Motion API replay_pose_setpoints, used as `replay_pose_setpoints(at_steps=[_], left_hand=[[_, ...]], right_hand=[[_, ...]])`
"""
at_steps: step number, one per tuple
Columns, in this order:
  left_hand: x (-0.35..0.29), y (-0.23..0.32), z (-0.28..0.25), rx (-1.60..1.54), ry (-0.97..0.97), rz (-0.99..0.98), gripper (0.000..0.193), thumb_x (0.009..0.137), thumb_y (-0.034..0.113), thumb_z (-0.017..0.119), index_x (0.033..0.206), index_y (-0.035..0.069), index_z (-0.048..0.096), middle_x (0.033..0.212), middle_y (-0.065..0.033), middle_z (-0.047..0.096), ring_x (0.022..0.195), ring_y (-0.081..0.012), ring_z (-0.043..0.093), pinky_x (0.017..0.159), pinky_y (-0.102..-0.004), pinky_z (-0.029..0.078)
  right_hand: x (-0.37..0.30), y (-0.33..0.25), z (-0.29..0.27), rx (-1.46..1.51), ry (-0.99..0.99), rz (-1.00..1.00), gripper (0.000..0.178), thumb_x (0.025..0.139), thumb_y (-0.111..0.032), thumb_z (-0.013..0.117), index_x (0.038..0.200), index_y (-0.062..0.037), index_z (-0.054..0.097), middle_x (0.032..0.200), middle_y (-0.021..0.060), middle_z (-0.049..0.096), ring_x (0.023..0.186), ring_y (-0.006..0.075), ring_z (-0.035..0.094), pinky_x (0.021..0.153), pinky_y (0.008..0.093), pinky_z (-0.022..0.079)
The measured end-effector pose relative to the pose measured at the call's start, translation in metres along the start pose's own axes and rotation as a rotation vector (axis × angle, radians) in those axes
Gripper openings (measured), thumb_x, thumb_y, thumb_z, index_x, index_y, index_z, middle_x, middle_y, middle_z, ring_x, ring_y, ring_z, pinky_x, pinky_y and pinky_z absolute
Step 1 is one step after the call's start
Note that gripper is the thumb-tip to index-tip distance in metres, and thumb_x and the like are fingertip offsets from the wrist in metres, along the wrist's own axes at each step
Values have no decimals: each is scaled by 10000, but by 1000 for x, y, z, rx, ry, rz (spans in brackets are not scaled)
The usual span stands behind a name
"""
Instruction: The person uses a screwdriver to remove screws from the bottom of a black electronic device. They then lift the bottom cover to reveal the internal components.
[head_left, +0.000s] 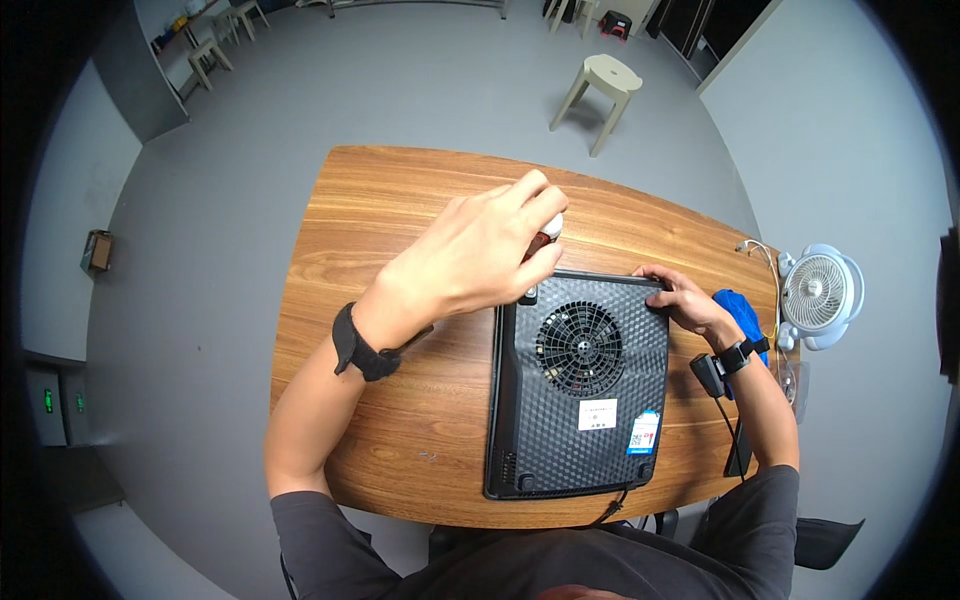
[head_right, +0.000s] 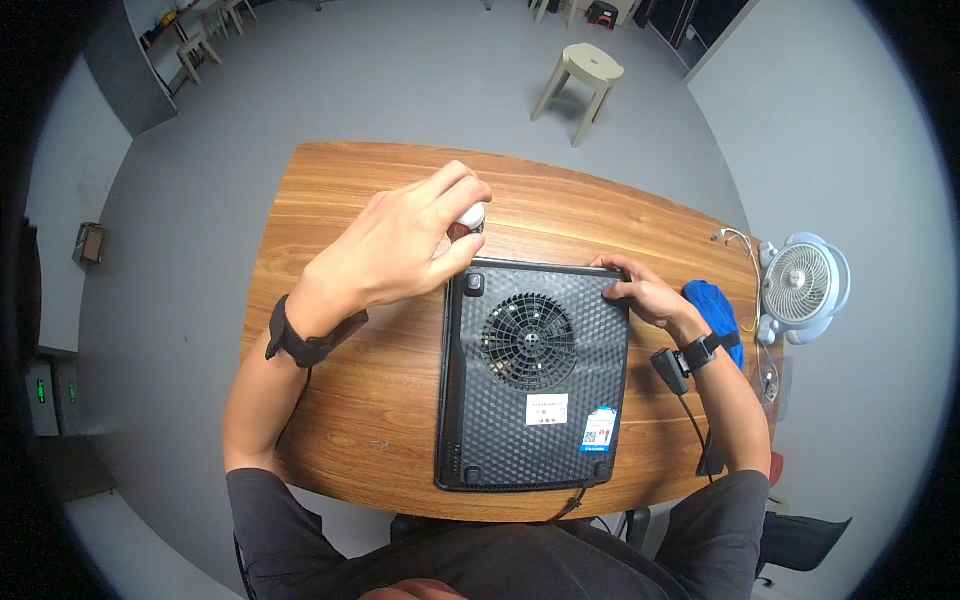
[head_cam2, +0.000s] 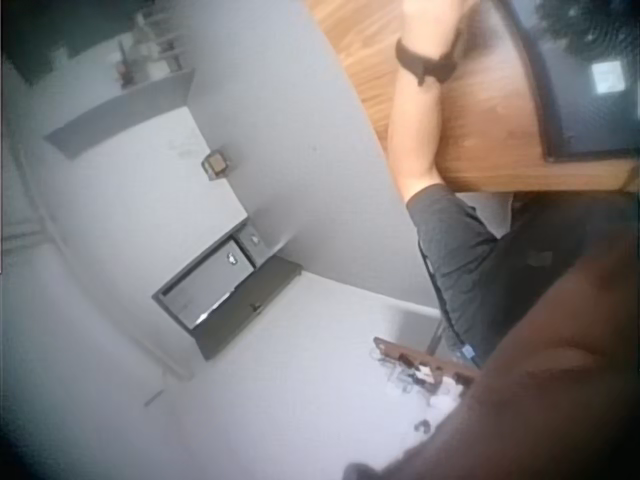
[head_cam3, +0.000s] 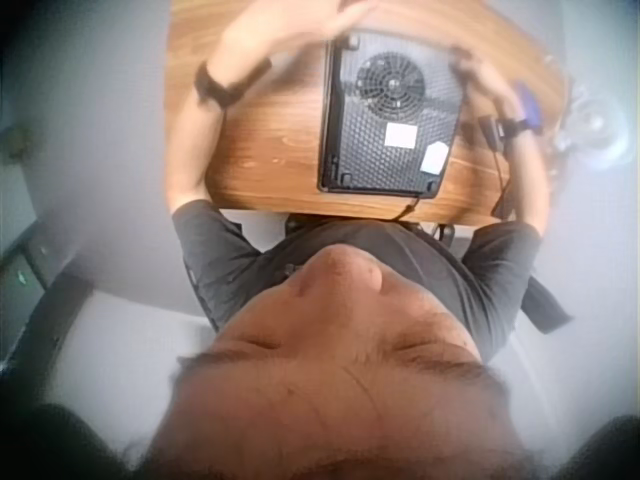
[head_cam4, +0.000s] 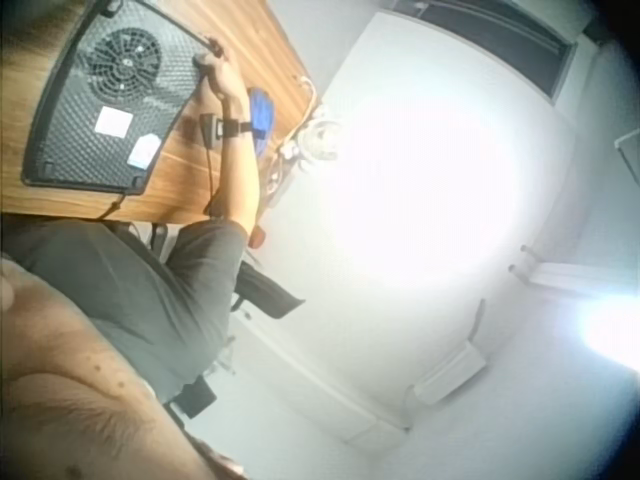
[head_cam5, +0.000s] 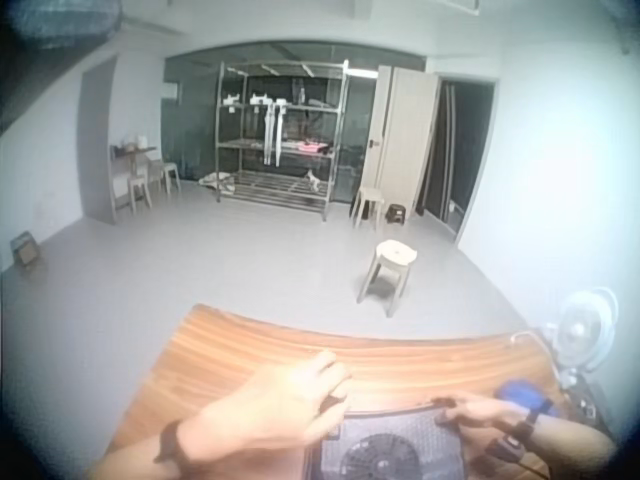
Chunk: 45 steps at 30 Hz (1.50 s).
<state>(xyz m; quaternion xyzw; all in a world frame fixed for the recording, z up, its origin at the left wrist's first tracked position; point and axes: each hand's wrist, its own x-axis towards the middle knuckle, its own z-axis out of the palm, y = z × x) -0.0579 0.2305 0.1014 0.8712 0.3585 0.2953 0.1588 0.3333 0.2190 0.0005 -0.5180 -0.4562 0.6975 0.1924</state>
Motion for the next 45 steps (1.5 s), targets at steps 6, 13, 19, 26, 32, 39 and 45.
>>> replay_pose_setpoints(at_steps=[6,13,19,26,32,39,45], left_hand=[[7,-7,0,-29,-27,36,281,979,289,690,1109,43,648,1016,-111,633,784,-300,680,668,-408,548],[13,-11,8,146,25,61,282,981,317,690,1039,49,627,951,-100,600,765,-305,666,649,-412,539],[9,-1,-9,41,-127,22,179,998,217,608,1049,46,611,968,-99,612,771,-297,665,671,-417,536],[5,-8,-1,-70,-92,61,199,999,241,628,1061,52,620,986,-109,615,736,-314,652,662,-428,526],[7,-2,4,161,-76,2,360,978,332,693,1196,56,617,1016,-118,617,774,-332,676,664,-430,541],[1,-1,-2,28,-50,26,422,962,348,702,1231,47,580,982,-115,610,778,-340,675,666,-431,543],[3,-1,3,202,-61,44,446,936,391,723,1197,51,601,961,-108,609,765,-309,681,655,-420,544]], right_hand=[[0,1,2,-11,17,-21,467,830,20,635,1293,-17,591,1139,34,606,1056,134,574,967,276,471],[2,-3,2,-20,-9,1,483,815,41,626,1293,-17,593,1155,30,595,1068,129,560,975,268,459],[2,-1,3,14,4,12,480,811,27,630,1288,-12,592,1138,35,604,1068,133,565,971,269,473],[1,-4,4,-6,9,11,461,811,0,635,1269,-19,594,1106,46,607,1041,138,568,948,273,461],[0,-2,7,15,41,1,446,804,-3,632,1249,-20,604,1092,39,601,1029,135,562,932,268,453],[1,0,4,-7,24,-10,460,810,4,621,1269,-11,599,1096,41,607,1027,136,568,938,266,456],[1,2,3,10,16,-10,455,806,12,620,1261,-6,607,1097,40,613,1025,135,576,936,262,461]])
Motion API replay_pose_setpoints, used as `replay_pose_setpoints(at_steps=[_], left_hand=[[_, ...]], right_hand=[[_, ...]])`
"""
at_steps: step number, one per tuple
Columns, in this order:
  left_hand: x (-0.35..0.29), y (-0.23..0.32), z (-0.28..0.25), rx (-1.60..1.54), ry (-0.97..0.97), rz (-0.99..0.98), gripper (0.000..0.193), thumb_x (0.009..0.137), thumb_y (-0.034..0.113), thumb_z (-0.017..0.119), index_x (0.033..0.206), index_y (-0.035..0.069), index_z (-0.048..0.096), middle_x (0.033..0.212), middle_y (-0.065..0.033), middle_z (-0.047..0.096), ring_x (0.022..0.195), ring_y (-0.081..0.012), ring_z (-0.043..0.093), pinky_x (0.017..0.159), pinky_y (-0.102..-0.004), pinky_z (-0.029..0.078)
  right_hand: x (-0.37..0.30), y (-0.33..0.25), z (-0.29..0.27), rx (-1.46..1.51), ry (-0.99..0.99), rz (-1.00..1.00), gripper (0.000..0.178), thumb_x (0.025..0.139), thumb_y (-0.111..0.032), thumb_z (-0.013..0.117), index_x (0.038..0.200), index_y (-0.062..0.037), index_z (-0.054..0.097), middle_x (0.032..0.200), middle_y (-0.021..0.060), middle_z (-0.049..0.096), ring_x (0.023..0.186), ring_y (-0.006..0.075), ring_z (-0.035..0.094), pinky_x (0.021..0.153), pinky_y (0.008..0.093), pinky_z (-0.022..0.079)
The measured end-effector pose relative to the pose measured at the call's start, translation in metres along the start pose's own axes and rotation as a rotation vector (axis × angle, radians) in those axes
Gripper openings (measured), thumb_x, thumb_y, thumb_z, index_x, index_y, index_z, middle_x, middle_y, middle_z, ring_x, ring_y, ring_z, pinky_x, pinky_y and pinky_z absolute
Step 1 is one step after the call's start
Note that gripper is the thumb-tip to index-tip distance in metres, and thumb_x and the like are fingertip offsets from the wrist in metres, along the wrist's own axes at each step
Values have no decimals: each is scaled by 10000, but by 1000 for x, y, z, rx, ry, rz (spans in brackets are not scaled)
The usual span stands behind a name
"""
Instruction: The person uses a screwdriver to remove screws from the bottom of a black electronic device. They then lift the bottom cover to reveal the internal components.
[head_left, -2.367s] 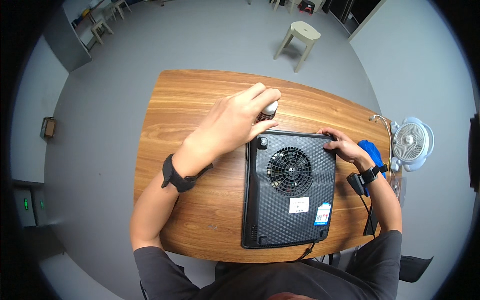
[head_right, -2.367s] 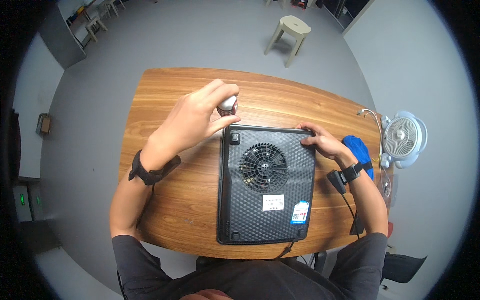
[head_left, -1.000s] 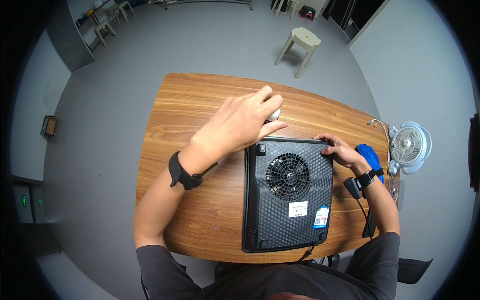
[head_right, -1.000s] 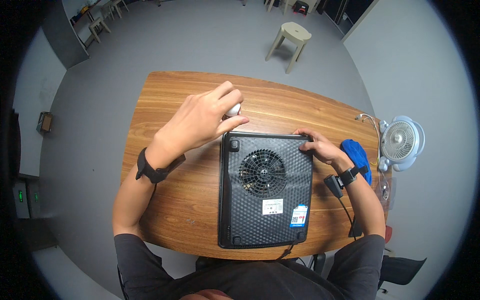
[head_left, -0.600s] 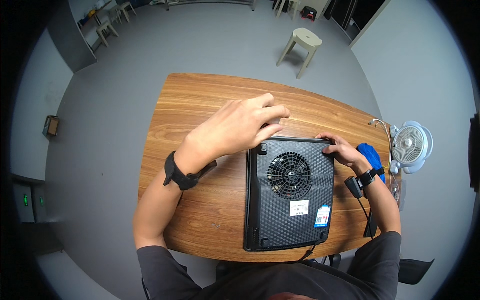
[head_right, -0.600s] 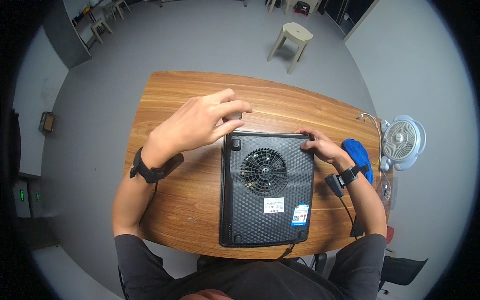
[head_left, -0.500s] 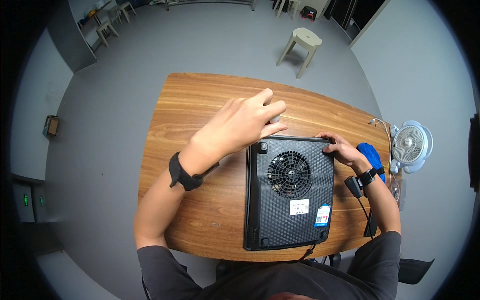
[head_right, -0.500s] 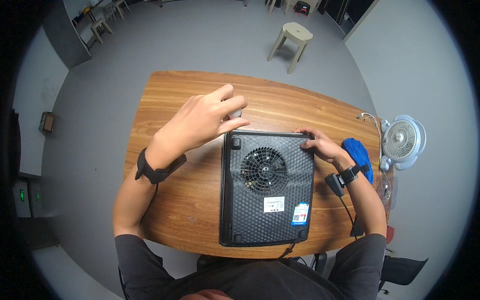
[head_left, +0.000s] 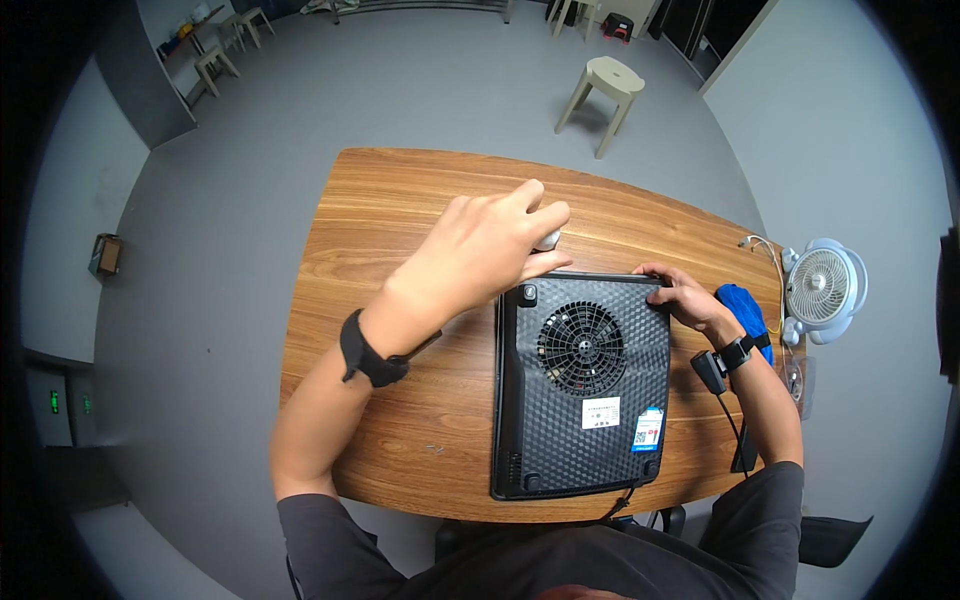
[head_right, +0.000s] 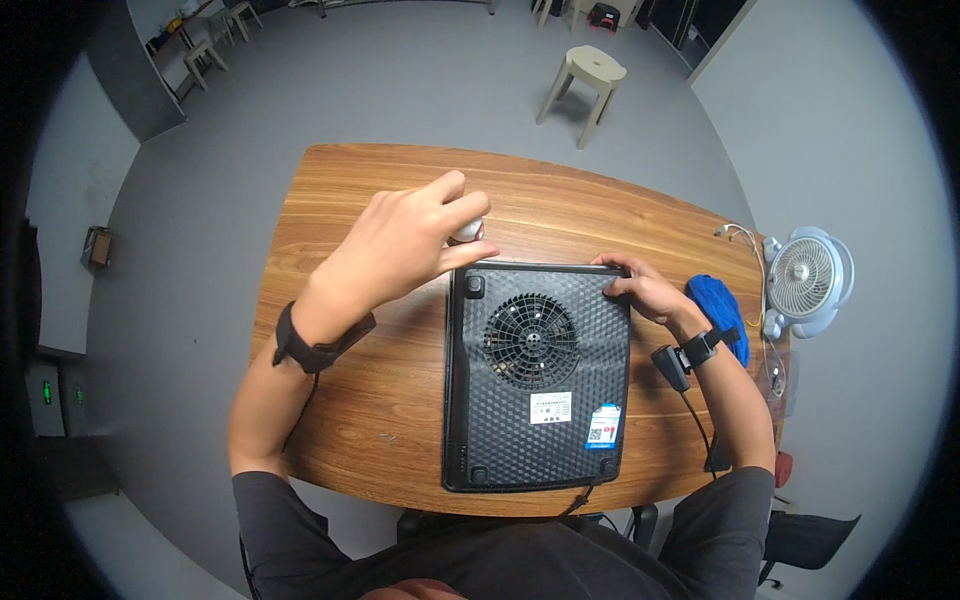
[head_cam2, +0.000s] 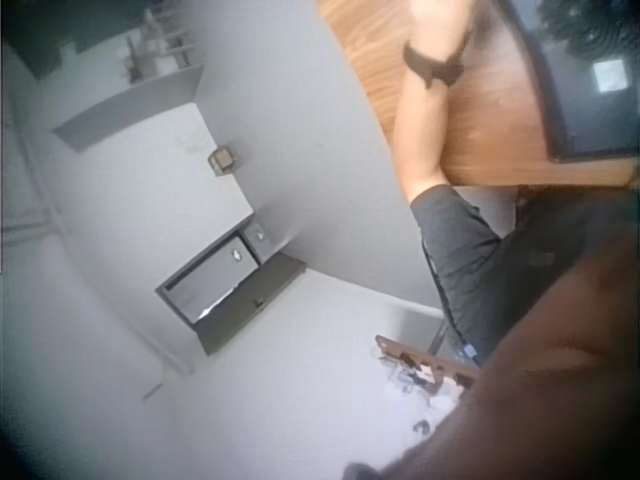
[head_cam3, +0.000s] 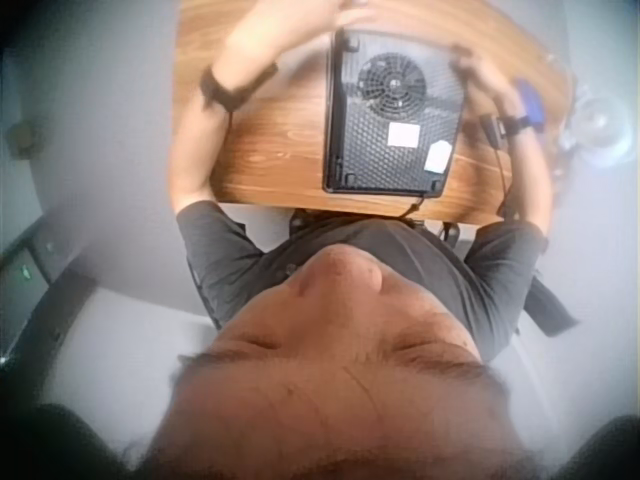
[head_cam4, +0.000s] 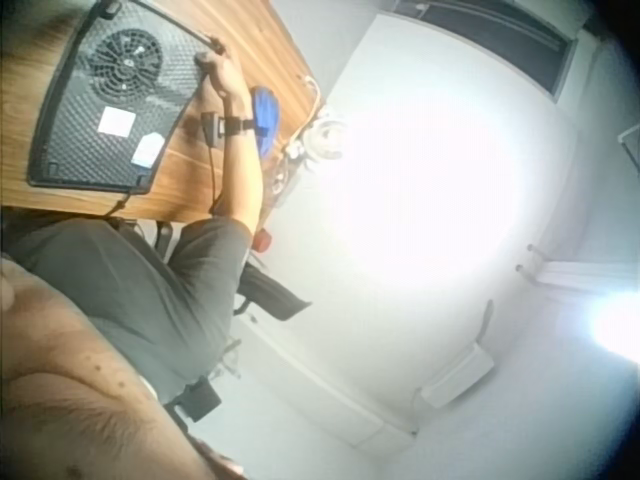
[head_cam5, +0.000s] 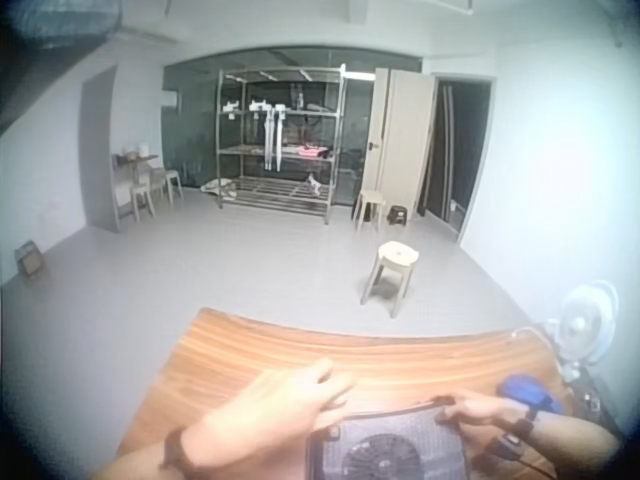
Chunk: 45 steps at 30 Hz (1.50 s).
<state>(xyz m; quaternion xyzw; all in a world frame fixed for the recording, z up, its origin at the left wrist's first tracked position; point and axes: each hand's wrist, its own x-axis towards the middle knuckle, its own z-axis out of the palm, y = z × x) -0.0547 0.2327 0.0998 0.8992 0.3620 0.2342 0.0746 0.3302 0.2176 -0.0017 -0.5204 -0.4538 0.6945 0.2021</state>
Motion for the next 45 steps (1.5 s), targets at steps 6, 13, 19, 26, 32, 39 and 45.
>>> replay_pose_setpoints(at_steps=[6,13,19,26,32,39,45], left_hand=[[3,7,0,-91,45,-50,361,977,295,674,1223,43,596,1036,-124,644,807,-339,684,704,-441,552],[2,-1,0,-262,-14,0,353,967,288,685,1214,43,623,1021,-120,666,817,-335,688,721,-440,556],[11,5,-2,-72,150,-6,382,921,404,754,1010,55,628,941,-88,642,745,-288,680,631,-408,546],[11,-1,5,-191,168,-22,400,935,418,752,1001,52,606,880,-99,648,731,-305,668,622,-407,533],[-1,0,-6,-367,98,-83,387,915,378,793,1038,56,618,873,-109,670,729,-275,661,632,-379,526],[-6,-8,-3,-454,114,-57,370,852,277,869,1051,50,655,878,-85,678,766,-204,666,663,-334,546],[-7,-8,-3,-503,125,20,363,838,251,878,1053,35,681,906,-75,691,778,-194,669,665,-317,551]], right_hand=[[-2,-2,1,2,7,-9,450,808,8,626,1258,-6,611,1092,40,618,1027,136,578,939,266,462],[-2,-2,2,12,8,0,458,811,4,629,1269,-12,608,1094,41,617,1036,142,576,951,273,459],[-1,-2,1,39,6,-1,460,819,13,623,1277,-16,602,1089,39,614,1010,128,583,913,258,474],[2,7,-5,49,10,-27,463,823,17,630,1283,-17,593,1096,34,607,980,116,591,888,245,484],[-1,-1,2,56,15,-15,451,824,32,623,1271,-20,593,1091,28,607,983,111,591,890,246,488],[-2,-3,5,48,28,-15,430,818,30,621,1244,-27,599,1061,16,604,973,107,587,876,240,485],[-4,-6,7,51,33,-25,419,823,18,618,1239,-25,601,1045,19,605,950,103,583,866,237,484]])
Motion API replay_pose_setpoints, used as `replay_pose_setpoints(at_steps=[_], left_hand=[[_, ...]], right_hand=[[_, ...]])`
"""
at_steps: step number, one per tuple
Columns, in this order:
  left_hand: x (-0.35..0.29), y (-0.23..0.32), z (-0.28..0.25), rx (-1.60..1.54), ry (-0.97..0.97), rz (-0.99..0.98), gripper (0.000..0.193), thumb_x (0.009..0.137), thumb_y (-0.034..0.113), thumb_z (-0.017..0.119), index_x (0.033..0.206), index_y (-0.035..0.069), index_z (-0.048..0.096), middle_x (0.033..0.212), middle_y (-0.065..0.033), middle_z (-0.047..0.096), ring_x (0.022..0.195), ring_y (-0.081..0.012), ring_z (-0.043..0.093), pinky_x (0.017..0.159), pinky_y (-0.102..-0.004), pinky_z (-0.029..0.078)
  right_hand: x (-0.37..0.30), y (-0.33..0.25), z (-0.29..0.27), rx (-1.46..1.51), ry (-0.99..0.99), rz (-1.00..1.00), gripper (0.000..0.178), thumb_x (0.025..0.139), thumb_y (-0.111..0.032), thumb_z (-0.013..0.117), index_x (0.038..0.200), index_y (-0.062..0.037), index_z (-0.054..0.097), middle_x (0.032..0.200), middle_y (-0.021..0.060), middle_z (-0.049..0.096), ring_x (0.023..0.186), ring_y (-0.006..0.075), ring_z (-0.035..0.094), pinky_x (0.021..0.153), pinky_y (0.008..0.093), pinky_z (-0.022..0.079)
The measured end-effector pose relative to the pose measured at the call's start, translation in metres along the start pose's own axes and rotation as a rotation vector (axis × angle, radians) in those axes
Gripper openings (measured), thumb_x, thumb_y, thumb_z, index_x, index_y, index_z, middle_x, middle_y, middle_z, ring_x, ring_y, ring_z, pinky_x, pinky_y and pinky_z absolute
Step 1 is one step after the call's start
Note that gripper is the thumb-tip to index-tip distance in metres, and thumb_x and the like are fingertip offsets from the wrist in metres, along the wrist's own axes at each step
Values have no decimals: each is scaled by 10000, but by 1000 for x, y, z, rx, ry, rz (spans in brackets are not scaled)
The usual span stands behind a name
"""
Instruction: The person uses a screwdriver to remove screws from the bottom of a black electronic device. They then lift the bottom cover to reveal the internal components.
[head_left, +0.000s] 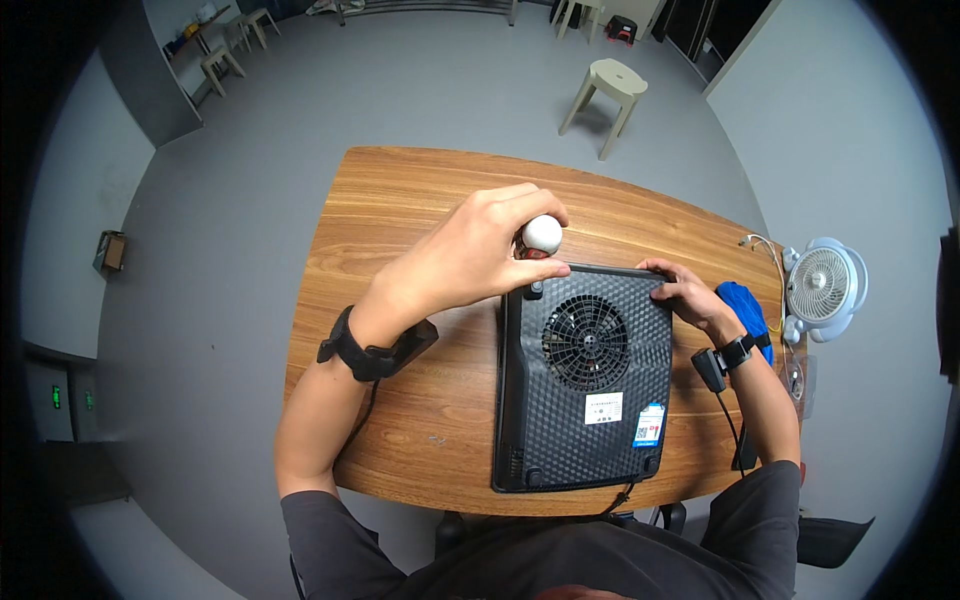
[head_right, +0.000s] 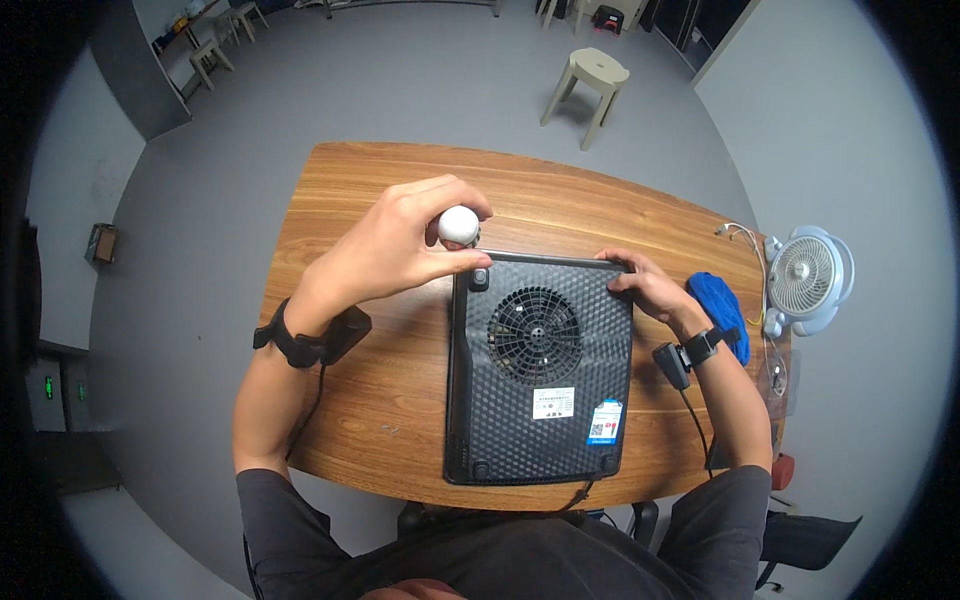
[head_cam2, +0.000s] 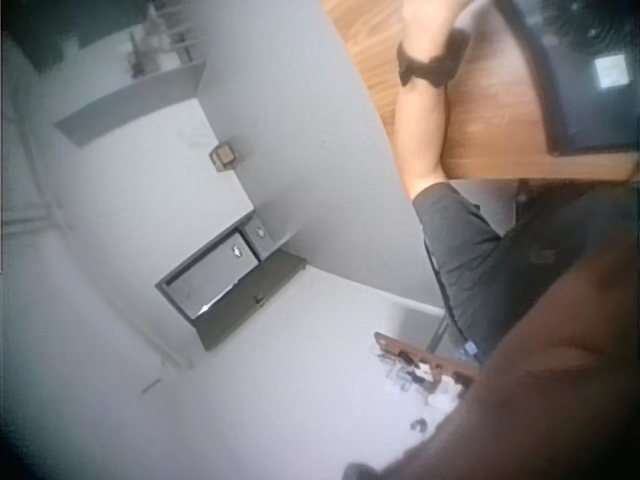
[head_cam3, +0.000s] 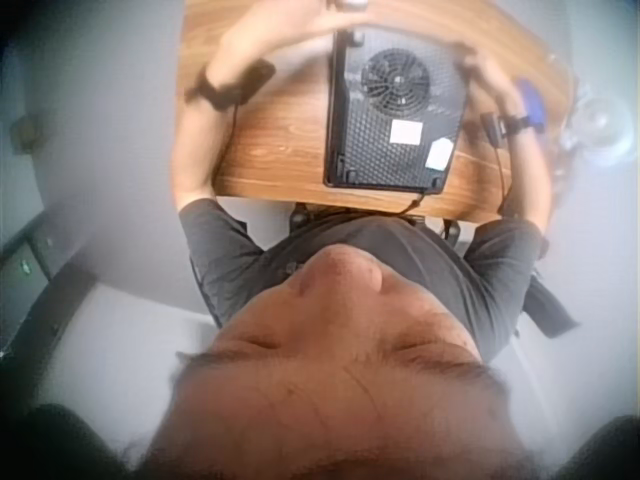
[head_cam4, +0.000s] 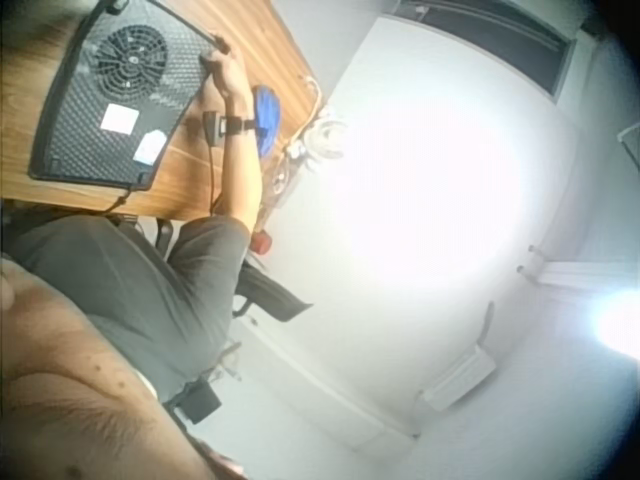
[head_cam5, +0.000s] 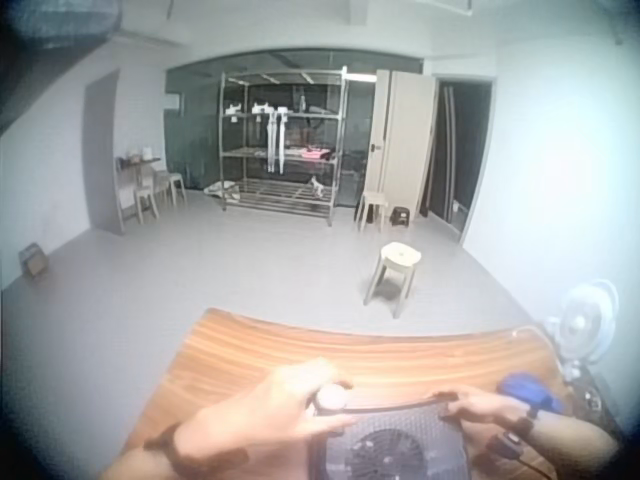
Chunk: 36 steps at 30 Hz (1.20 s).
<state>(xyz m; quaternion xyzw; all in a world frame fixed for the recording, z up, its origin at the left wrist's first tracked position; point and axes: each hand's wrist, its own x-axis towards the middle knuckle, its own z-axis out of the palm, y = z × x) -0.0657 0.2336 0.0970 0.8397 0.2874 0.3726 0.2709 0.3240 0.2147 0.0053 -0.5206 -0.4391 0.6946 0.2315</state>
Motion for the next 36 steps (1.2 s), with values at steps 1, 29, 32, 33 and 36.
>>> replay_pose_setpoints(at_steps=[1,29,32,33,36], left_hand=[[0,-1,0,-13,-5,-1,357,837,248,878,1046,33,684,908,-74,693,777,-189,668,660,-314,548],[-3,13,-9,85,178,-26,321,823,224,896,988,29,701,825,-50,677,657,-124,623,584,-269,506],[-5,14,-11,92,184,-40,314,824,217,894,984,27,701,824,-49,677,658,-116,621,590,-263,514],[-4,15,-13,128,166,-34,296,843,188,878,999,17,695,841,-56,700,694,-113,682,598,-239,533],[-8,19,-15,74,119,-106,239,892,133,828,1035,7,684,858,-86,740,806,-157,783,625,-218,573]], right_hand=[[0,1,0,-1,5,-1,422,822,18,618,1242,-24,600,1045,20,606,950,103,584,865,238,484],[5,17,-14,4,27,17,484,835,18,619,1317,-16,592,1129,43,598,1031,147,577,927,275,480],[5,11,-10,0,-10,25,469,852,17,613,1317,-33,595,1138,51,600,1042,155,575,936,280,475],[4,12,-11,2,5,25,464,855,15,617,1316,-34,595,1138,51,601,1042,154,575,936,280,473],[4,12,-8,-35,24,-2,442,876,-6,635,1315,-38,597,1145,48,598,1038,150,573,922,273,464]])
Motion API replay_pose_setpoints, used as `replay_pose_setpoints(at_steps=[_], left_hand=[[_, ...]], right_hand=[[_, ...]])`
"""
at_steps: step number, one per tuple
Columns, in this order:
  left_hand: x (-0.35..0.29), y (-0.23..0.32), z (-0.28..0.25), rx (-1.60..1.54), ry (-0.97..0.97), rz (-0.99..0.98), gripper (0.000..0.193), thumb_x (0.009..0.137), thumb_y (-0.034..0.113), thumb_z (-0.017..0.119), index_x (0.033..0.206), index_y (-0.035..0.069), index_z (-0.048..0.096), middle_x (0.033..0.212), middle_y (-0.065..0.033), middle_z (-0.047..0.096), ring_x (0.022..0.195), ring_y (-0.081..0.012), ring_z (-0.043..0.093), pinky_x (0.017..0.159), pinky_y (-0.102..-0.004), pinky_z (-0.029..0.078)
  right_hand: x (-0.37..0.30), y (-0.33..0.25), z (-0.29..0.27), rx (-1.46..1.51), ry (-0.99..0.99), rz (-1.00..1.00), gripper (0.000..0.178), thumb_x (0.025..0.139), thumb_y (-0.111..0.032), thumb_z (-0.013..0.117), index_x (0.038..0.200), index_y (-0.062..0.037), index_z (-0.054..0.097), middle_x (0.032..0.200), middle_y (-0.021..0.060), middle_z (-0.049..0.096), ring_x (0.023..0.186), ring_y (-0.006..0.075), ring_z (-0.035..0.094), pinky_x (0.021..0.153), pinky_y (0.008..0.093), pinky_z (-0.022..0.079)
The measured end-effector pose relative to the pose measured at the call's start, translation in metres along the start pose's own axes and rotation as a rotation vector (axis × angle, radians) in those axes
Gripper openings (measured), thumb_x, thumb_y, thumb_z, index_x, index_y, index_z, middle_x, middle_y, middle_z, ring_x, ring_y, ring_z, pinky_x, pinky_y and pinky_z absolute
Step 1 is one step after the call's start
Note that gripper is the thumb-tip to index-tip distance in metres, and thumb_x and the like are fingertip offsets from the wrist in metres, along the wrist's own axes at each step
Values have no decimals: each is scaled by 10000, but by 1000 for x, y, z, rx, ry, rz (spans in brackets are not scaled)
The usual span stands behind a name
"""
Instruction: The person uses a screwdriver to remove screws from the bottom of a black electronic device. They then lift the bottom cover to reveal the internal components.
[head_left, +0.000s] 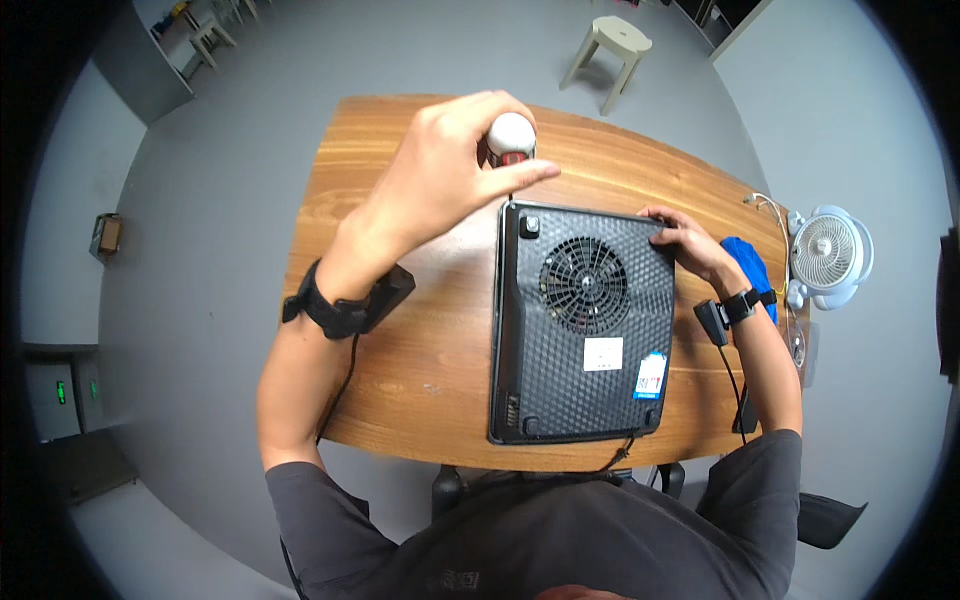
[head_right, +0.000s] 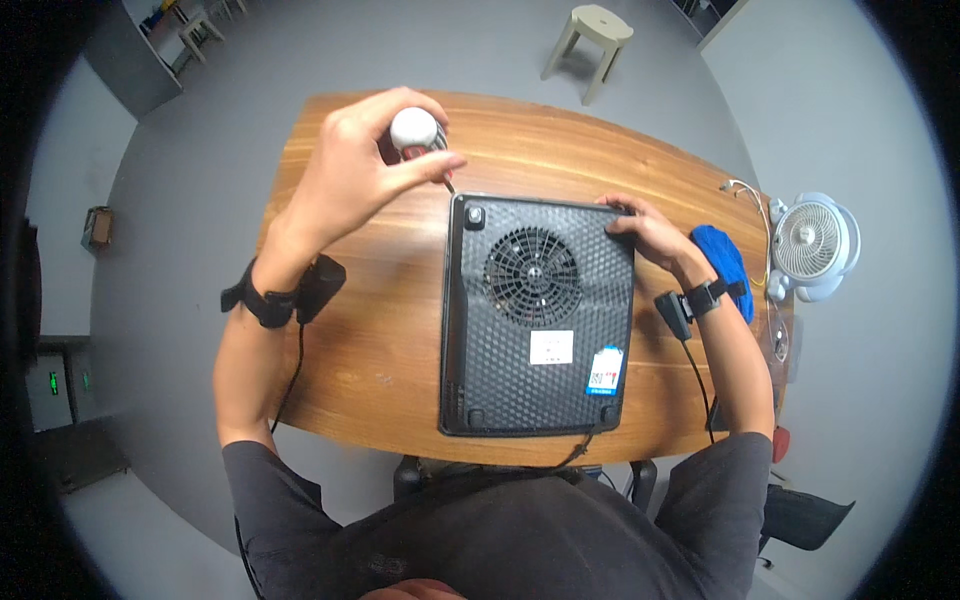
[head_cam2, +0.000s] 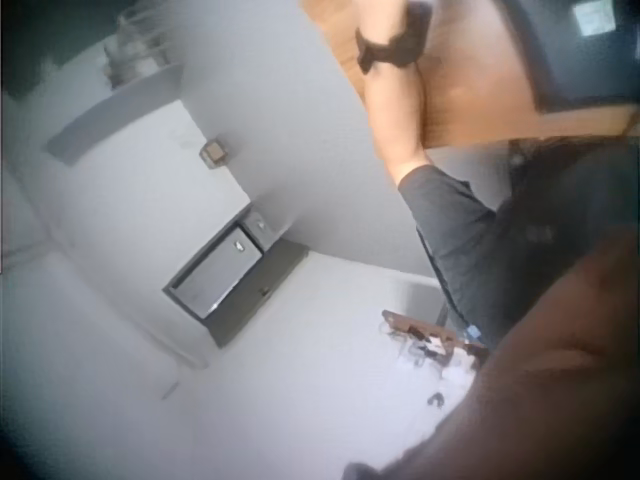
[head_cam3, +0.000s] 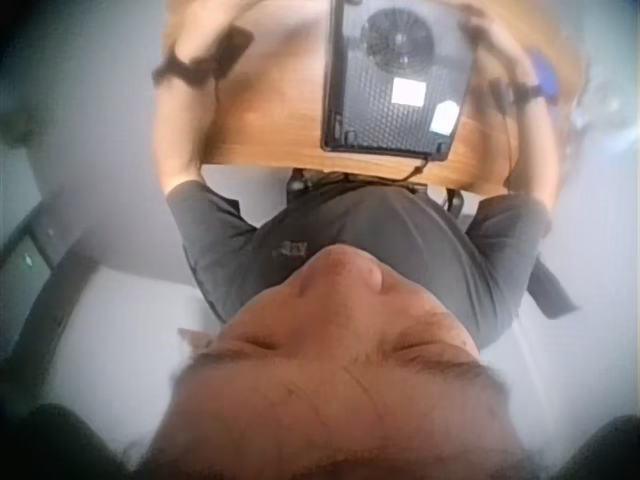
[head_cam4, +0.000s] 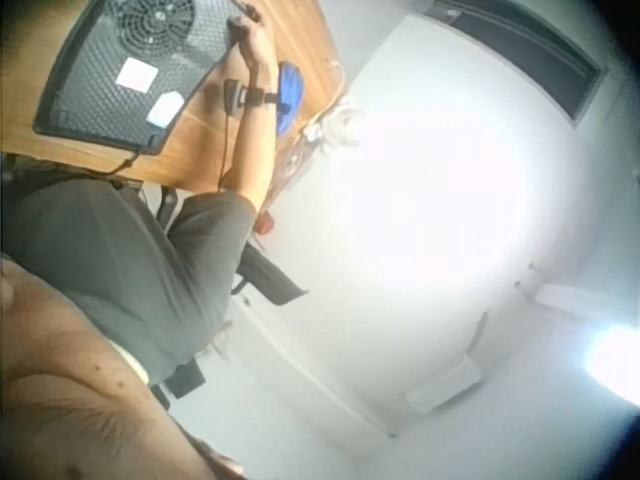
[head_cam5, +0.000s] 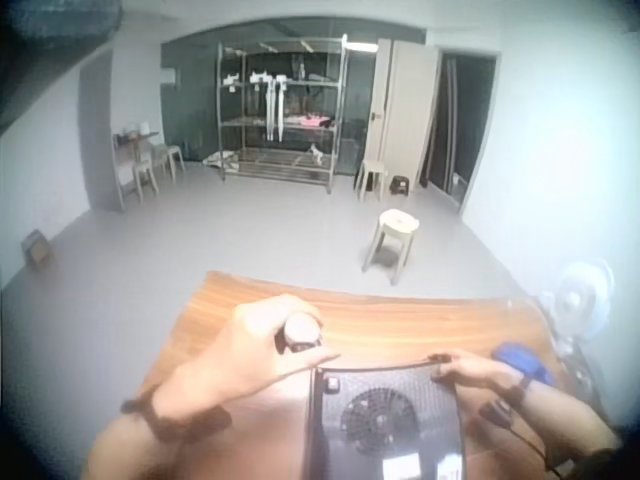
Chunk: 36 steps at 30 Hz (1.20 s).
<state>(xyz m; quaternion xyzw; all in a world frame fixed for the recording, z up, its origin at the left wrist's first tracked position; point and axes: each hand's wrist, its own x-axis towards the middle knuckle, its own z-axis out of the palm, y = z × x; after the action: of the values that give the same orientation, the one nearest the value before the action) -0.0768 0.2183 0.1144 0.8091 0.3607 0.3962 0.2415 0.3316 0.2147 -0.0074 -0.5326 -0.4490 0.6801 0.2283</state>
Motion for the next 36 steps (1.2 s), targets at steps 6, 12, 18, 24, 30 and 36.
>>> replay_pose_setpoints(at_steps=[6,12,18,24,30,36], left_hand=[[-6,6,-5,62,22,47,227,905,140,816,1043,11,689,847,-75,743,805,-164,787,644,-219,582],[-18,6,-7,56,1,-42,242,916,162,811,1064,11,694,870,-87,764,816,-160,785,703,-236,608],[-24,9,-9,-94,56,-67,261,863,169,858,992,8,698,807,-54,725,733,-96,681,641,-253,528],[-28,33,-17,13,48,-81,248,880,159,842,1002,5,691,793,-53,733,715,-92,690,623,-245,529],[-29,47,-20,3,39,-112,255,881,172,843,1001,12,685,804,-59,730,726,-105,694,637,-255,535],[-32,49,-15,79,16,-30,264,882,191,845,1021,28,691,870,-74,734,790,-114,701,676,-259,542]], right_hand=[[3,2,-11,-36,-33,0,416,912,-70,690,1318,-54,602,1133,31,594,1038,137,570,927,271,460],[-3,-8,-2,21,-58,2,460,886,-46,683,1337,-41,592,1174,36,625,1078,143,595,981,285,464],[3,5,-19,28,-54,-29,566,868,-78,704,1408,-6,551,1264,71,607,1165,182,579,1051,326,447],[3,7,-18,47,-60,-30,541,888,-69,655,1415,-8,547,1313,86,619,1177,182,584,1058,324,448],[5,7,-14,-2,-16,-32,486,902,-50,617,1386,-31,581,1269,60,625,1114,160,585,1016,303,458],[3,6,-9,-49,7,-36,454,929,-24,562,1381,-52,598,1289,43,611,1089,142,565,1003,297,462]])
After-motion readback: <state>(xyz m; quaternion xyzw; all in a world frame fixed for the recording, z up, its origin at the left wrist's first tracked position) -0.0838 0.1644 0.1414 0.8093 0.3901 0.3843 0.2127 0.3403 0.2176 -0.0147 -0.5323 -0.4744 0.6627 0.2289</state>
